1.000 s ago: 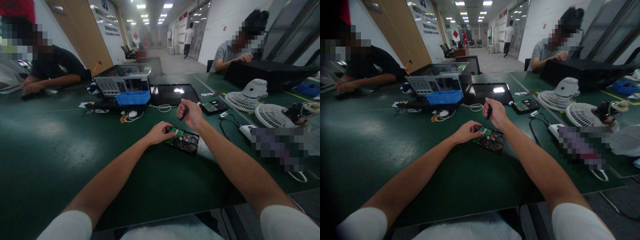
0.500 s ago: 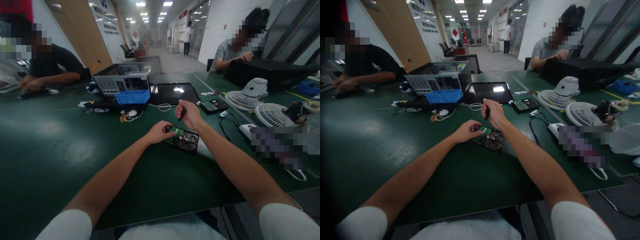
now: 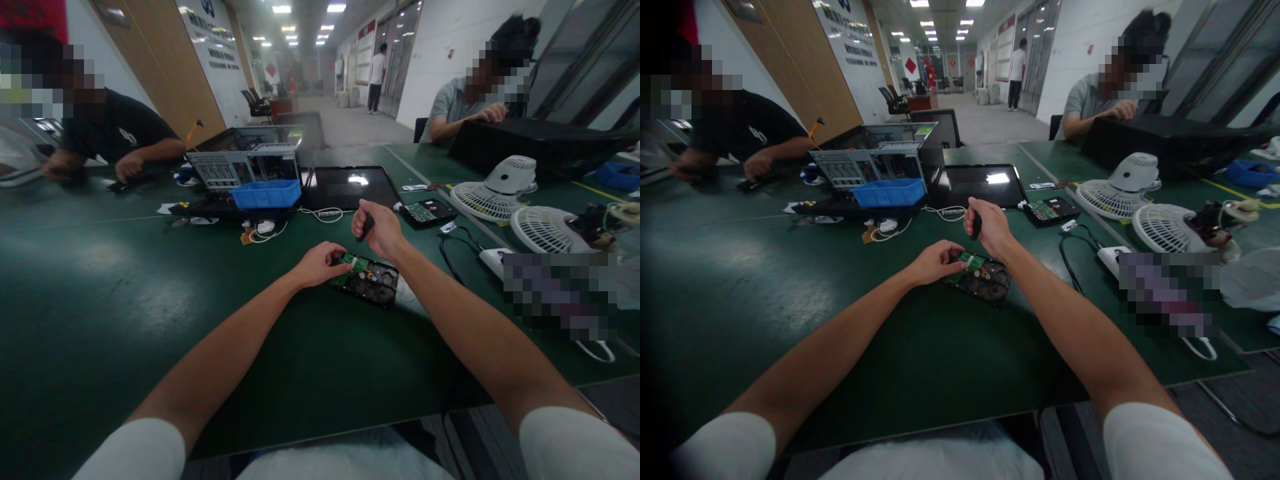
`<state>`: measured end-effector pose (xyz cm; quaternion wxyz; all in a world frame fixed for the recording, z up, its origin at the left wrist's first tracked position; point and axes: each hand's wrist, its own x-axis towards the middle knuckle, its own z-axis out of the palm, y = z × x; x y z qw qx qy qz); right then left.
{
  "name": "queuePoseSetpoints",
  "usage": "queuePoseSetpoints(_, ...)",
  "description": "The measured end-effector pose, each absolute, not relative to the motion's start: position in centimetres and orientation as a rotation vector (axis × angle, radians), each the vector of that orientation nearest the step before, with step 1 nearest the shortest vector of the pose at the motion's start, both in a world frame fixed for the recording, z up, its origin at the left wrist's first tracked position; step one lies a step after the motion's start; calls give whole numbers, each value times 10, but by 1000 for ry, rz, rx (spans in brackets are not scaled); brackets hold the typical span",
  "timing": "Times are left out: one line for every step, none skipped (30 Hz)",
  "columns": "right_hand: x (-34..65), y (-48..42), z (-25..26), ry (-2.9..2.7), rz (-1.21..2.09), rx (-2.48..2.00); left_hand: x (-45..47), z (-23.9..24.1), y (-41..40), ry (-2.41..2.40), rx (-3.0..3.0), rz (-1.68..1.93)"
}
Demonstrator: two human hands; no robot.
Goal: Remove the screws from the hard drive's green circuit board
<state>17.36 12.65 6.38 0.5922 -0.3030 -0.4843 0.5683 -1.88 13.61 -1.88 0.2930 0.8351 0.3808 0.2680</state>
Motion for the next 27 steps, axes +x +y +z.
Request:
queuePoseSetpoints(174, 126, 64, -1122, 1321, -707, -19, -19, 136, 1015, 2225, 706)
queuePoseSetpoints(174, 126, 64, -1118, 1319, -708, -19, -18, 136, 1014, 2226, 699)
queuePoseSetpoints(174, 126, 64, -1113, 1316, -710, -19, -18, 136, 1010, 2228, 692)
queuePoseSetpoints(174, 126, 64, -1110, 1314, -711, -19, -18, 136, 1003, 2232, 691)
queuePoseSetpoints(174, 126, 64, -1109, 1312, -711, -20, -18, 136, 996, 2235, 692)
queuePoseSetpoints(174, 126, 64, -1109, 1312, -709, -20, -18, 135, 991, 2237, 694)
queuePoseSetpoints(174, 126, 63, -1110, 1314, -704, -20, -17, 135, 987, 2237, 694)
queuePoseSetpoints(174, 126, 63, -1112, 1318, -699, -20, -17, 135, 985, 2234, 693)
queuePoseSetpoints(174, 127, 63, -1114, 1323, -693, -21, -17, 135, 981, 2228, 689)
queuePoseSetpoints(175, 127, 63, -1114, 1327, -688, -22, -17, 135, 974, 2219, 684)
queuePoseSetpoints(175, 127, 63, -1115, 1332, -685, -22, -17, 136, 963, 2207, 679)
queuePoseSetpoints(175, 128, 63, -1114, 1339, -686, -23, -17, 136, 948, 2194, 675)
queuePoseSetpoints(175, 128, 63, -1113, 1345, -688, -24, -18, 137, 933, 2181, 672)
queuePoseSetpoints(175, 128, 63, -1115, 1353, -691, -25, -18, 138, 921, 2168, 668)
queuePoseSetpoints(175, 128, 63, -1119, 1360, -693, -25, -18, 139, 914, 2155, 662)
queuePoseSetpoints(175, 128, 63, -1125, 1366, -693, -26, -18, 139, 913, 2141, 657)
queuePoseSetpoints(175, 127, 63, -1131, 1368, -691, -26, -18, 139, 912, 2130, 651)
queuePoseSetpoints(175, 127, 63, -1137, 1369, -685, -26, -18, 140, 911, 2122, 646)
queuePoseSetpoints(175, 127, 63, -1144, 1370, -678, -26, -18, 140, 909, 2116, 646)
queuePoseSetpoints(175, 126, 63, -1150, 1374, -674, -26, -18, 139, 907, 2113, 648)
queuePoseSetpoints(175, 126, 63, -1153, 1382, -676, -26, -18, 139, 908, 2113, 652)
queuePoseSetpoints(175, 125, 63, -1154, 1394, -682, -26, -17, 138, 910, 2116, 653)
queuePoseSetpoints(175, 125, 64, -1152, 1409, -693, -26, -17, 138, 916, 2118, 652)
queuePoseSetpoints(174, 124, 64, -1149, 1423, -707, -25, -16, 137, 924, 2117, 648)
queuePoseSetpoints(174, 123, 64, -1146, 1434, -721, -25, -15, 137, 930, 2117, 640)
queuePoseSetpoints(174, 123, 64, -1145, 1444, -732, -25, -15, 137, 932, 2118, 633)
queuePoseSetpoints(173, 122, 64, -1147, 1451, -738, -26, -14, 137, 928, 2121, 630)
